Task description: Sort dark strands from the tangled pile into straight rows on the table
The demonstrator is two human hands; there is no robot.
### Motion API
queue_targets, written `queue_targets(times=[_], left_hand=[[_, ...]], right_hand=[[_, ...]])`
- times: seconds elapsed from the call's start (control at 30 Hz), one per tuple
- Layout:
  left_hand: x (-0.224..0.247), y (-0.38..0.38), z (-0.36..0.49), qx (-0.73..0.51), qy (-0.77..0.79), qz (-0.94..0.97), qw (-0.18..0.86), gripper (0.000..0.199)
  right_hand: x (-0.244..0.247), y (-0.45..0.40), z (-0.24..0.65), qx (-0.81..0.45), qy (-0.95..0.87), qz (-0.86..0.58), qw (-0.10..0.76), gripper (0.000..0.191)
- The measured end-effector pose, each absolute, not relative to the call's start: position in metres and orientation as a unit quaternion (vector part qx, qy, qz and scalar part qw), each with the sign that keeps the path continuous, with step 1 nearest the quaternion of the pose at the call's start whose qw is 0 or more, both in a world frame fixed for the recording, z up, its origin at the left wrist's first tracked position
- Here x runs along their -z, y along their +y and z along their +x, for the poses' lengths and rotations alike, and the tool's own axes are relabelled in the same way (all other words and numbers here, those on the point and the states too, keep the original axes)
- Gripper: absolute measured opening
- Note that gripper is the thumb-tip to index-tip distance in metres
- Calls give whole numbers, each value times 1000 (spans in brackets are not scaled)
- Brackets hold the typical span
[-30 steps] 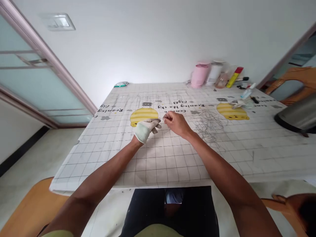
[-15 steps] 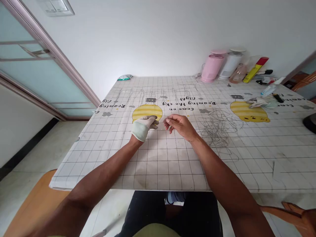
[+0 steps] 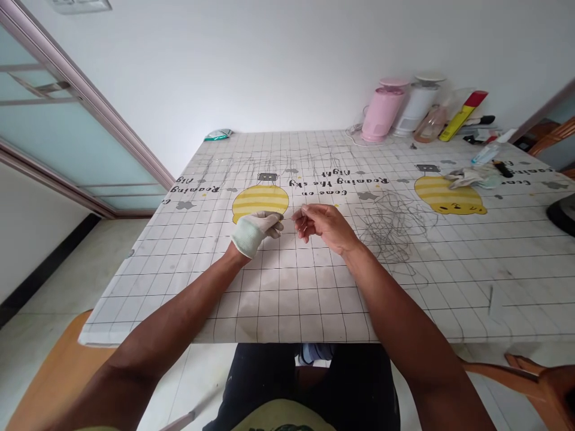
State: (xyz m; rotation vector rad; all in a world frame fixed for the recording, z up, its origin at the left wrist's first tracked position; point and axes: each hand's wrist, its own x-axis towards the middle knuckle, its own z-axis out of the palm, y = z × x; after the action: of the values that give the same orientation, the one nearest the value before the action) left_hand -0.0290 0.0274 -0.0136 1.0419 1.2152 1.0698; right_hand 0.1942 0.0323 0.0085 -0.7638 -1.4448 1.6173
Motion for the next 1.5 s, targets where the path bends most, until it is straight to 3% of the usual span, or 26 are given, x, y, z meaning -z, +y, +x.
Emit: queue_targets(times=[0.17, 0.3, 0.4, 0.63, 0.7, 0.83, 0.97, 1.13, 1.5], left_hand=[[9, 16, -26, -461, 419, 374, 688, 15], [13, 11, -24, -438, 365, 334, 751, 20], [18, 10, -22, -424, 337, 323, 776, 23], [21, 7, -16, -376, 330, 335, 799, 28], [17, 7, -17, -366, 382, 376, 761, 24], [-2, 10, -28, -419, 525, 457, 583, 30], [-24, 5, -32, -472, 541, 508, 475, 37], [-29, -5, -18, -393, 607, 559, 406, 26], [-7, -1, -14, -334, 631, 639, 287, 35]], right_hand=[[-14, 24, 193, -615, -618, -283, 400, 48], [-10, 18, 186, -410, -727, -342, 432, 27], [-5, 15, 176, -305, -764, -344, 453, 25], [2, 16, 172, -262, -781, -323, 467, 26], [4, 19, 175, -216, -790, -333, 467, 27], [8, 25, 181, -124, -806, -359, 454, 30], [10, 27, 183, -60, -830, -366, 416, 32], [8, 23, 181, -17, -855, -368, 364, 35], [11, 16, 173, 67, -846, -404, 342, 44]])
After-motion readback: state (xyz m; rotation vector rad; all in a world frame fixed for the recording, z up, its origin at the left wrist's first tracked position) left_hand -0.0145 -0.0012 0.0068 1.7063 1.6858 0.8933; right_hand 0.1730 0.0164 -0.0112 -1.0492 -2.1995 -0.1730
